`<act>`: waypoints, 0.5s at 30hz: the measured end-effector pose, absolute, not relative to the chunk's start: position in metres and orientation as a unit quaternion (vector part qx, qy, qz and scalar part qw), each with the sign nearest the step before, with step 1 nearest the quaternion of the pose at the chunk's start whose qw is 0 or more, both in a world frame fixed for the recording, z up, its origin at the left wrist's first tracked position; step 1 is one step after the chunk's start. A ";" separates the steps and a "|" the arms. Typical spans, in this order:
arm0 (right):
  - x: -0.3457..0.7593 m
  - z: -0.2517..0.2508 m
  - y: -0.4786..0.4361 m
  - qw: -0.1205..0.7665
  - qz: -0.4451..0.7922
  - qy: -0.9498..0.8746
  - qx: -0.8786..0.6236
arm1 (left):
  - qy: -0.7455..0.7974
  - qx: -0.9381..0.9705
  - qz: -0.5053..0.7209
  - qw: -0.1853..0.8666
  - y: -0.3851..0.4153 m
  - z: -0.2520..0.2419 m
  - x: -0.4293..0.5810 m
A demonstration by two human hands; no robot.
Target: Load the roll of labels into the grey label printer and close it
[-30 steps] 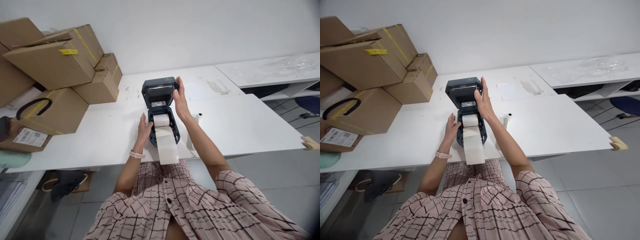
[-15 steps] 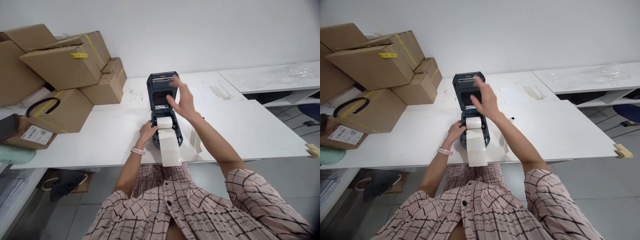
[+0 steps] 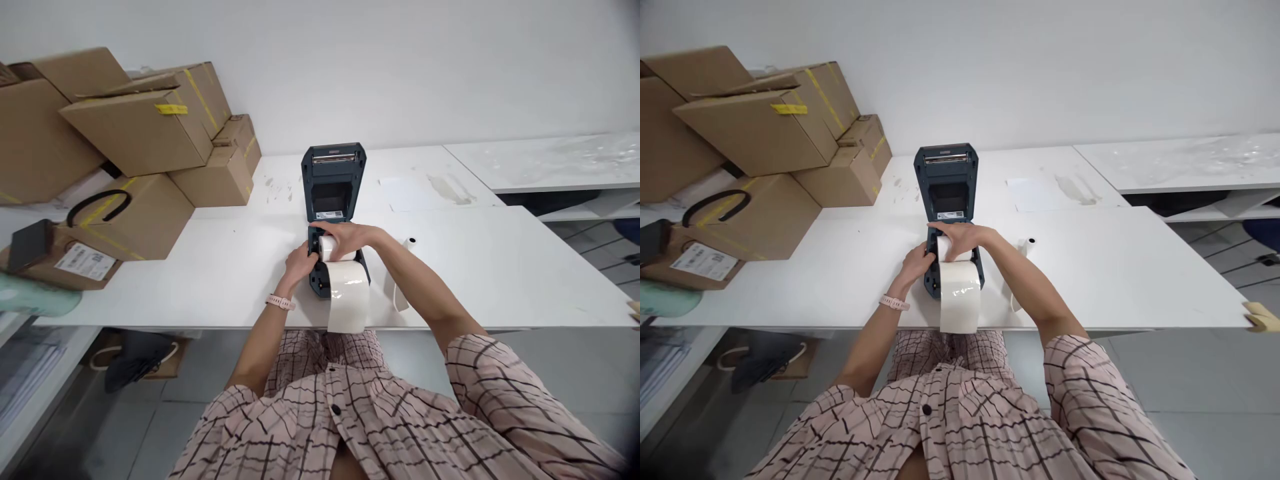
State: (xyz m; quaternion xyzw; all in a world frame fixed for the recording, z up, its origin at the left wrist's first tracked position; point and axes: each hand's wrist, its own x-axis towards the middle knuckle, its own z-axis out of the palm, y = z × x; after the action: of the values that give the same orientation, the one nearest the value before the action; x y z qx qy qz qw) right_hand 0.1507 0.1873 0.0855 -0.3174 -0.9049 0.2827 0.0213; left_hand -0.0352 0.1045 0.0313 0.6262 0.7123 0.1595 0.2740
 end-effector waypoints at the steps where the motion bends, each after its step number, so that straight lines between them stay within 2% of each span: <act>1: 0.161 0.094 0.182 0.060 0.306 -0.904 -0.292 | 0.711 0.628 0.162 0.273 0.104 0.031 -0.035; 4: 0.201 0.125 0.165 0.159 0.342 -0.895 -0.238 | 0.707 0.632 0.169 0.269 0.103 0.031 -0.036; 8: 0.260 0.146 0.158 0.209 0.328 -0.873 -0.293 | 0.706 0.629 0.178 0.273 0.100 0.032 -0.036; 11: 0.291 0.131 0.176 0.229 0.317 -0.832 -0.394 | 0.699 0.625 0.191 0.288 0.099 0.032 -0.036; 15: 0.300 0.086 0.209 0.232 0.309 -0.775 -0.500 | 0.703 0.618 0.198 0.290 0.099 0.032 -0.036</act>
State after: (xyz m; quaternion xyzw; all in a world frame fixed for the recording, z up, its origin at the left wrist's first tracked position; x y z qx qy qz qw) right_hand 0.2998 0.2086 0.0862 -0.5001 -0.7751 0.3091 0.2316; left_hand -0.0357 0.0993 0.0317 0.6184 0.7032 0.1976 0.2899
